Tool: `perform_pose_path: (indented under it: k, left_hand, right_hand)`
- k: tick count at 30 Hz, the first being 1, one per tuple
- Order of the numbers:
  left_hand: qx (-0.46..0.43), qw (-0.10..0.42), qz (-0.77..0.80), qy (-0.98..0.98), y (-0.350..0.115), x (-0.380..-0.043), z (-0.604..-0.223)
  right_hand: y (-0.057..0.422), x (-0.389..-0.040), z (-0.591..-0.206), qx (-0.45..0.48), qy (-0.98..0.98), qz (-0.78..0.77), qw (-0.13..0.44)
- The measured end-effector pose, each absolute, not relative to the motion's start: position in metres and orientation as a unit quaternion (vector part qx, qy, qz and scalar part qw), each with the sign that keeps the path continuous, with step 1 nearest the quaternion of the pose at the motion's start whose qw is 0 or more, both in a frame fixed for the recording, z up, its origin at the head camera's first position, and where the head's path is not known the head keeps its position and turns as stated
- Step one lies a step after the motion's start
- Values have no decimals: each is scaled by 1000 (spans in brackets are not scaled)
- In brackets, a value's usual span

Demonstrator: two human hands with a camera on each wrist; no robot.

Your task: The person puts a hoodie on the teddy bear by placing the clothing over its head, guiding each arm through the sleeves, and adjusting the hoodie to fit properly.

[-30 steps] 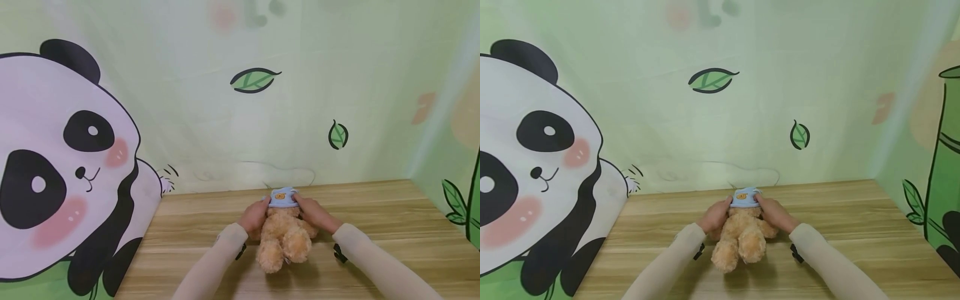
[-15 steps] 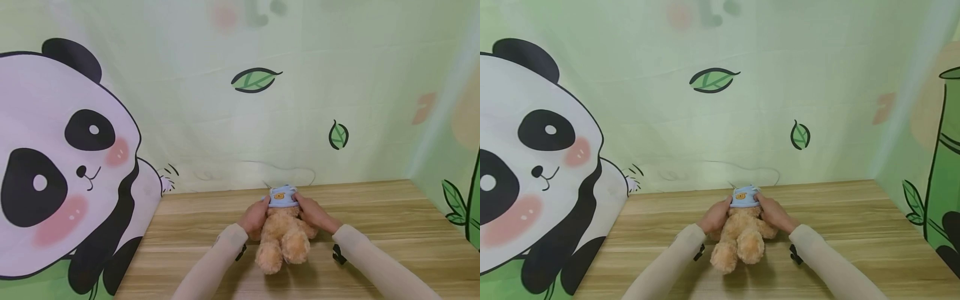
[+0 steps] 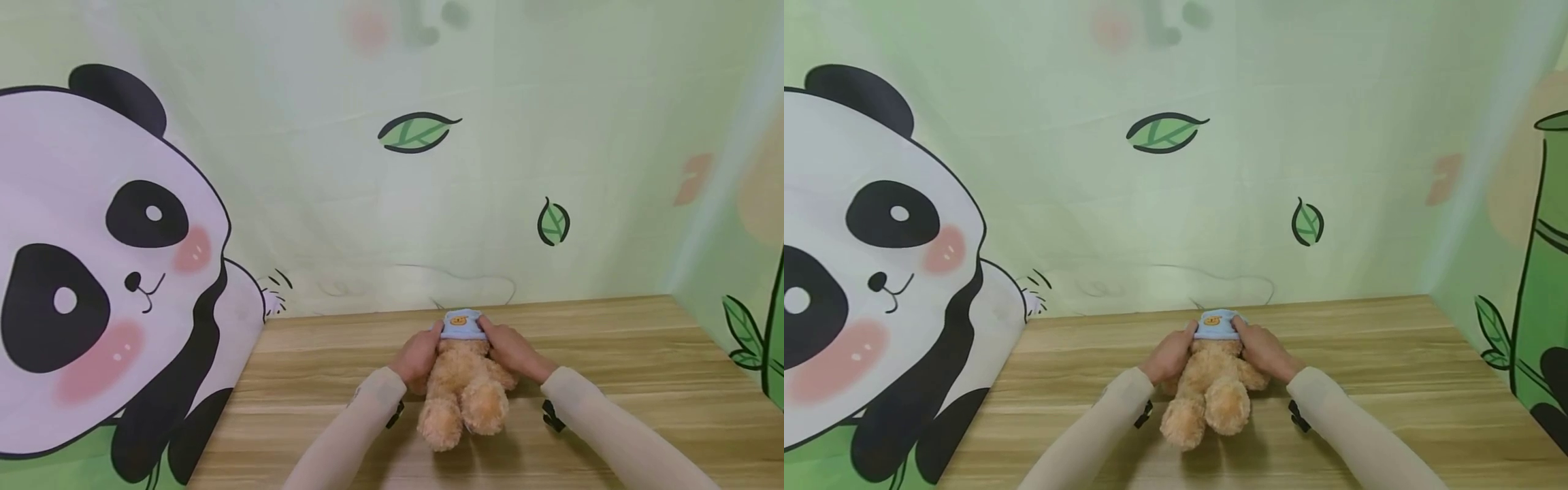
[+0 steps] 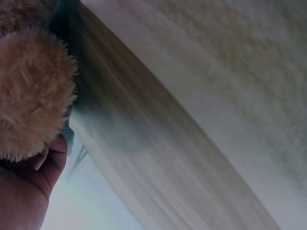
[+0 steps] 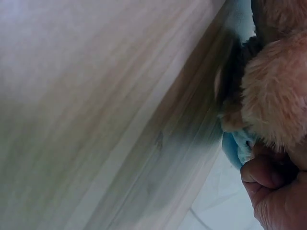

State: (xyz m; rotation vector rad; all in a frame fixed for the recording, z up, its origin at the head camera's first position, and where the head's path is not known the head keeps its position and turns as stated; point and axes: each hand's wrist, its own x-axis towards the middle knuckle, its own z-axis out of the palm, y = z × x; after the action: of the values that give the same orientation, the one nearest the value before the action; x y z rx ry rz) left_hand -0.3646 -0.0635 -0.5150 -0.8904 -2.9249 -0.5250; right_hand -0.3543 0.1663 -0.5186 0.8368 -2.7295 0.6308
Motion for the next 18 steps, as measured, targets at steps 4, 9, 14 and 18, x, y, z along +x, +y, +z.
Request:
perform_pose_path:
  k: [4, 9, 14, 18]
  left_hand:
    - [-285, 23, -168, -943, -63, -364, -516]
    - [-276, 29, -153, -949, -64, -362, -516]
    - [-262, 47, -147, -953, -61, -361, -516]
    - [-251, 71, -141, -955, -58, -360, -518]
  right_hand:
    - [165, -354, -523, 279, -929, 217, 108]
    - [162, -353, -524, 266, -934, 211, 110]
    - [158, -350, -523, 250, -940, 197, 121]
    - [156, -348, -521, 241, -941, 197, 131]
